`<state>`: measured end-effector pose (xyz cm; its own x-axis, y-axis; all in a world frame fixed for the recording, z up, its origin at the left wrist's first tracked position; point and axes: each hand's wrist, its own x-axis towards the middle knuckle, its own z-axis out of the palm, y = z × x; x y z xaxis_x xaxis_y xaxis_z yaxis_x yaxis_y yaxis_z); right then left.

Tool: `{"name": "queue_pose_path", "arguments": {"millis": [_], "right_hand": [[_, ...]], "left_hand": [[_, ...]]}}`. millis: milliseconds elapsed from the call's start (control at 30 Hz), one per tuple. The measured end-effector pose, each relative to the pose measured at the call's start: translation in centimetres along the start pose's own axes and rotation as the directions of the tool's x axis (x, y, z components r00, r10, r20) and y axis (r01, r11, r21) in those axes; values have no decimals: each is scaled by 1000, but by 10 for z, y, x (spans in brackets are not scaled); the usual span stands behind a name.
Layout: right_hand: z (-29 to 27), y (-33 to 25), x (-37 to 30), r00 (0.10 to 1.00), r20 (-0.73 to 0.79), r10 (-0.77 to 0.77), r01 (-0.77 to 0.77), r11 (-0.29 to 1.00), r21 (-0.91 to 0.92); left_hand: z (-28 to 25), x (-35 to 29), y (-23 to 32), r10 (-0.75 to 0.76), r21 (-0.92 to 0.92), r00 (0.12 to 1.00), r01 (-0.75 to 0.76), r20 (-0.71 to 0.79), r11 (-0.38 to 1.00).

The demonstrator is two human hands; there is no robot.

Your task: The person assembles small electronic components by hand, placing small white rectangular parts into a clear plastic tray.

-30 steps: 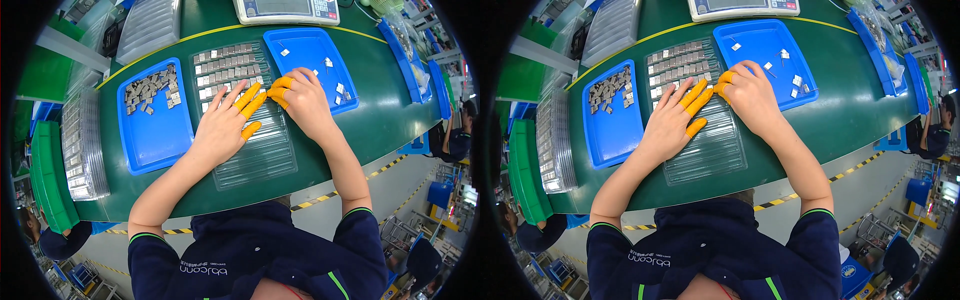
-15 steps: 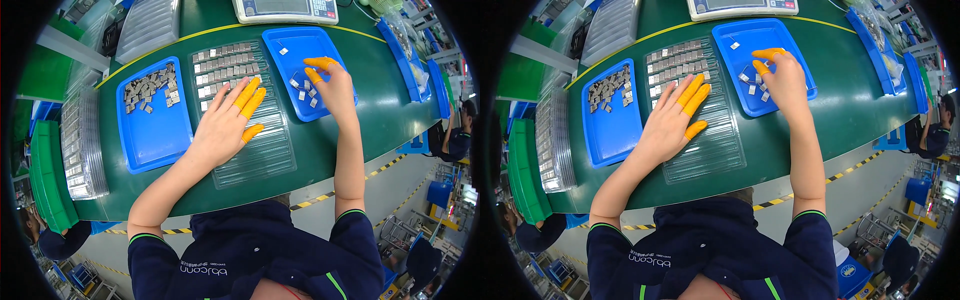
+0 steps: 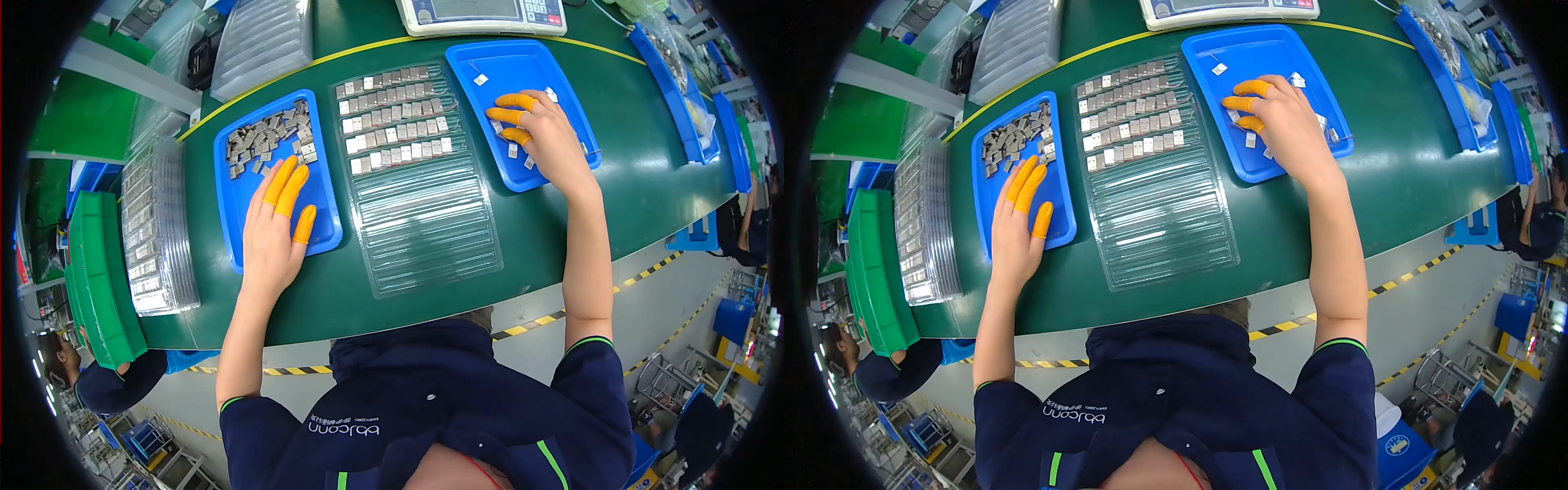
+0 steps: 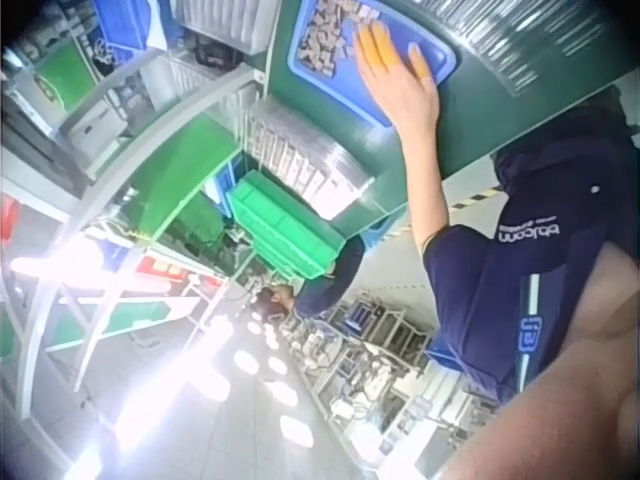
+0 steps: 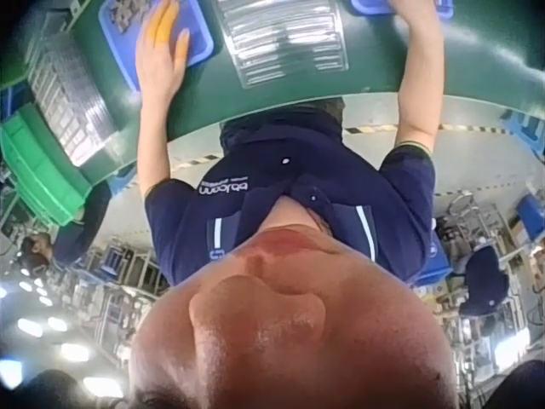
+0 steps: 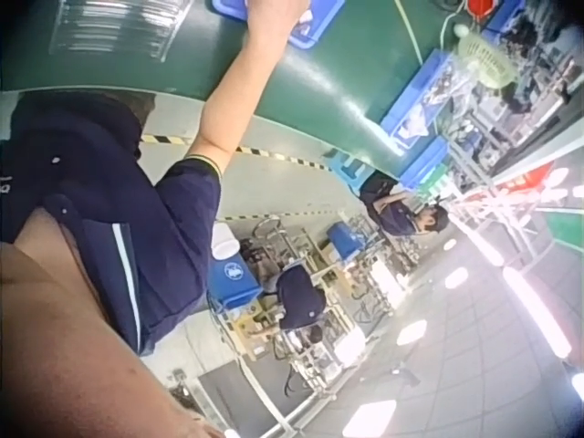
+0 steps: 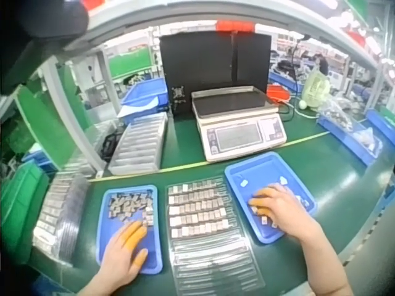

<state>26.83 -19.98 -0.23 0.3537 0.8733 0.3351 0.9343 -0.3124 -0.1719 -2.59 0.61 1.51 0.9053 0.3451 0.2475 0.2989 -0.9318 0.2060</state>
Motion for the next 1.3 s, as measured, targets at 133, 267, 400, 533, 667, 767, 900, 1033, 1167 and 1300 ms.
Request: {"name": "queue_pose_path", "arguments": {"millis": [133,267,400,533,667,767,900,1033,1167,1300], "right_hand": [[1,4,3,998,41,38,-40,998,57],[-4,2,9,992,1,126,-123,970,210],[-5,3,10,967,-91,240,-199,925,324],[-2,-8,13,932,-144,333,-243,868,434],[-5,-21,17,928,-160,335,-228,855,466],[-16,-39,26,937,-183,297,-178,859,479],[-26,-69,45,956,-188,223,-87,833,547],[-19,-95,51,925,-284,253,-100,882,460],[-2,-122,43,942,-138,306,-125,702,701],[19,-146,30,873,225,432,-333,192,923]], "left_hand": [[7,2,-6,-68,-92,998,67,-5,994],[15,0,-6,-128,-188,990,116,-51,975],[13,15,-20,-268,-277,958,232,-101,932],[10,38,-34,-344,-234,939,329,-23,915],[11,44,-28,-357,-200,934,352,12,914],[22,36,-28,-204,-72,973,197,-108,978],[29,34,-34,69,266,995,-46,-77,963],[15,39,-30,-42,167,994,59,-104,984],[8,32,-17,-319,-398,938,243,-138,885],[10,21,19,-438,-977,895,158,80,144]]}}
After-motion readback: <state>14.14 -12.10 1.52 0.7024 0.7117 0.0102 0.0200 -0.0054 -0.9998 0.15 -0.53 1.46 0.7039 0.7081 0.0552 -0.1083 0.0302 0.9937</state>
